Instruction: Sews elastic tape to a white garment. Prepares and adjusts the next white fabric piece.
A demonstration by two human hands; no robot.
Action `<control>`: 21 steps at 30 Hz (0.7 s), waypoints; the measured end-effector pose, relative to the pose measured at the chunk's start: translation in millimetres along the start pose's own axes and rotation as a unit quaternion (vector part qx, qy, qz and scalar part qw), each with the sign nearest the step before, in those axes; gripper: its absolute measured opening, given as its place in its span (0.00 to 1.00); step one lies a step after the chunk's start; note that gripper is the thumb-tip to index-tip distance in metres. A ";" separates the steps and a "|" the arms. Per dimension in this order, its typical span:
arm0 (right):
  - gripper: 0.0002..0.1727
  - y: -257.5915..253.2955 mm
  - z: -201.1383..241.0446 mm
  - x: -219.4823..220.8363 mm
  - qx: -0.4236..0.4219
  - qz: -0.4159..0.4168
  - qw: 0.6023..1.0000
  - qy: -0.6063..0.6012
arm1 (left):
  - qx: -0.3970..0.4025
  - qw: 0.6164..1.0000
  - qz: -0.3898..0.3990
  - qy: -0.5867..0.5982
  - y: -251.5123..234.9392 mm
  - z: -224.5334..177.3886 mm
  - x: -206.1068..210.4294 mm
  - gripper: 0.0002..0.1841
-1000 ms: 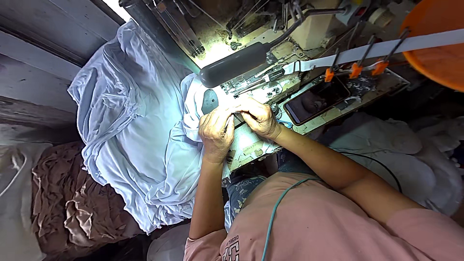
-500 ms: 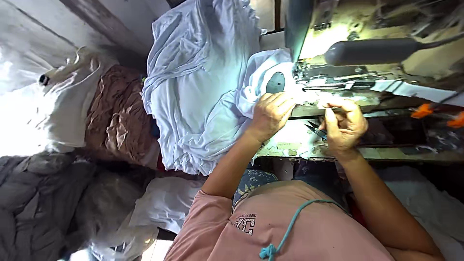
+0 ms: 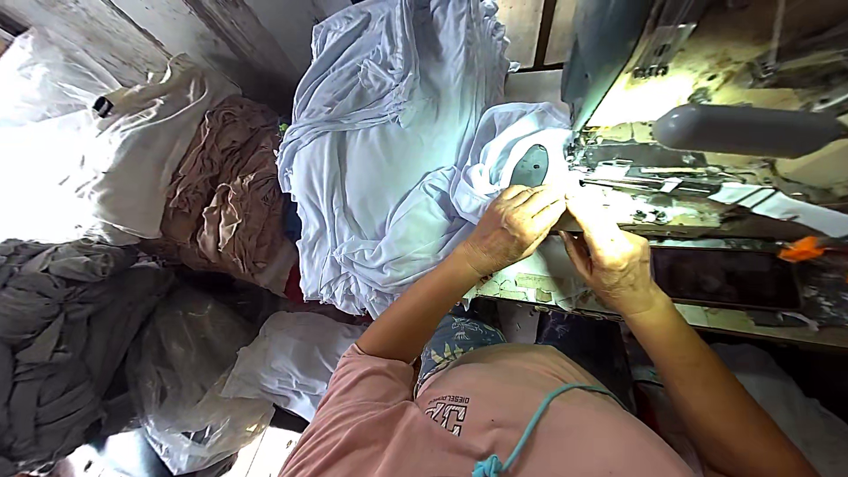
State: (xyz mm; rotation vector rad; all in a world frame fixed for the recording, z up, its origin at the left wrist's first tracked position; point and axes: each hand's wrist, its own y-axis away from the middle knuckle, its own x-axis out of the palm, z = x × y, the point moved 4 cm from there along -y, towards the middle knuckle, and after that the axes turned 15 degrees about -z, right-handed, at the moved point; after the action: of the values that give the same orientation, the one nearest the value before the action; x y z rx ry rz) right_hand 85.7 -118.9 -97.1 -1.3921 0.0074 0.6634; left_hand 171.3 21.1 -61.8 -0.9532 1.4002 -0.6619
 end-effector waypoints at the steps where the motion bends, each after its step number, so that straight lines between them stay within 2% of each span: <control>1: 0.20 0.2 0.2 -0.9 -0.008 0.005 1.000 0.010 | 0.008 1.000 0.004 0.007 -0.6 0.8 -1.5 0.12; 10: 0.22 -4.5 -4.7 -0.3 0.012 0.021 1.000 0.021 | 0.008 0.999 0.046 0.008 -10.7 5.8 4.8 0.15; 17: 0.20 -2.0 -2.7 -6.6 0.025 0.038 0.999 0.026 | -0.063 0.987 0.147 -0.011 -35.8 25.3 16.7 0.16; 21: 0.18 12.4 6.8 -13.7 0.042 0.017 0.999 0.007 | -0.102 0.973 0.199 -0.049 -47.1 37.9 24.8 0.16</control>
State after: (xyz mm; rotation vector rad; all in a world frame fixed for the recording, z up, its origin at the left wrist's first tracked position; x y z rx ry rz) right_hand 66.5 -118.3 -101.7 -1.3173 0.0703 0.6744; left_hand 218.0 -17.4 -37.1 -0.8171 1.5339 -0.1706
